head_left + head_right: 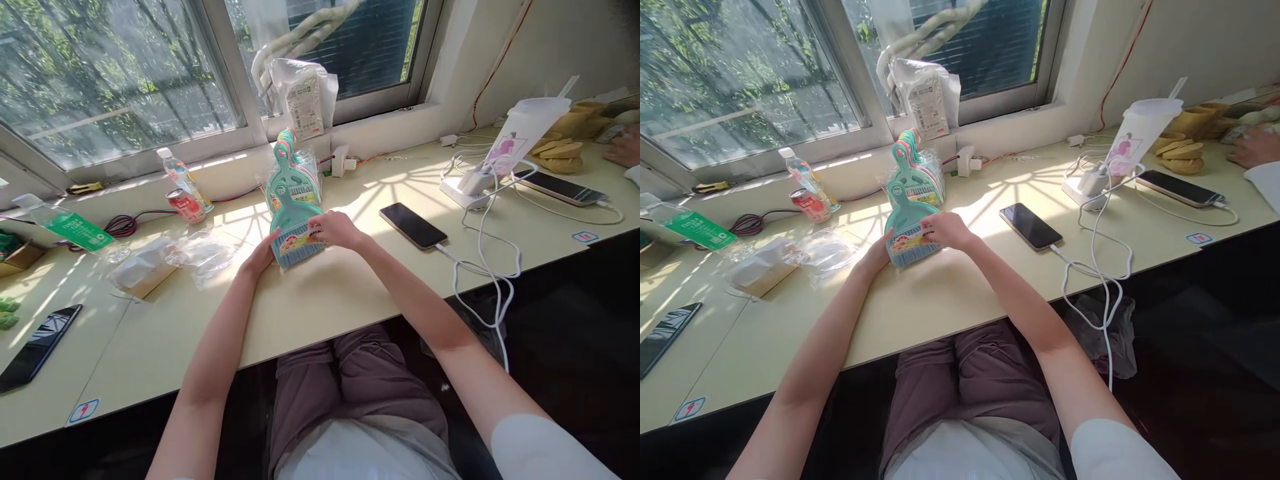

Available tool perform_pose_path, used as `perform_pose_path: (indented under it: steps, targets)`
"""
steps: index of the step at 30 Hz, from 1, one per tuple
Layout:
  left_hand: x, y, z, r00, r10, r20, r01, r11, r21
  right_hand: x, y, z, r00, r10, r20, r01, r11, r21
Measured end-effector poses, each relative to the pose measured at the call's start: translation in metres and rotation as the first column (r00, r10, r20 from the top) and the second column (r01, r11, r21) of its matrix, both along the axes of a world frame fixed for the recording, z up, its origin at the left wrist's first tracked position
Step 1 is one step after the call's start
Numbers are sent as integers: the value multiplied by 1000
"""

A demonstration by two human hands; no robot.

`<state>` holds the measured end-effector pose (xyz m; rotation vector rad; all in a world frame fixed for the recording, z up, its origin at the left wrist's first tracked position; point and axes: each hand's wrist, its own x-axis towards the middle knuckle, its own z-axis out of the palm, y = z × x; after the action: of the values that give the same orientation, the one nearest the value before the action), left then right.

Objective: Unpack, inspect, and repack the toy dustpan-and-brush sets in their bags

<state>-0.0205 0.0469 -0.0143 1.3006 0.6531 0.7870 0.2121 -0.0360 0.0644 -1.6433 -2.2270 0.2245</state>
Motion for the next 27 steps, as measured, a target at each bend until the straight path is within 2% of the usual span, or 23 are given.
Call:
perform_pose_path:
  steps: [4, 8, 14, 18, 24, 27]
  targets:
    - [1, -1, -1, 997, -78, 12, 78, 997, -13, -7, 2, -8, 994, 15, 108, -13, 1000, -20]
    - [5, -12, 7, 999, -52, -4, 52, 998, 43, -12, 3, -15, 983, 4, 185, -9, 1000, 26]
    - [12, -25, 25, 1000, 17, -26, -18, 999, -32, -7, 7, -18, 988, -21, 152, 14, 999, 42]
    - [13, -24, 25, 998, 54, -16, -55, 997, -50, -3, 12, -20, 990, -41, 133, 38, 999, 26]
    - [13, -22, 23, 999, 43, -27, -45, 998, -42, -3, 11, -21, 988, 20, 153, -27, 999, 44]
    - [13, -22, 24, 997, 57, -49, -59, 998, -24, -4, 10, -20, 985, 14, 171, -22, 999, 45]
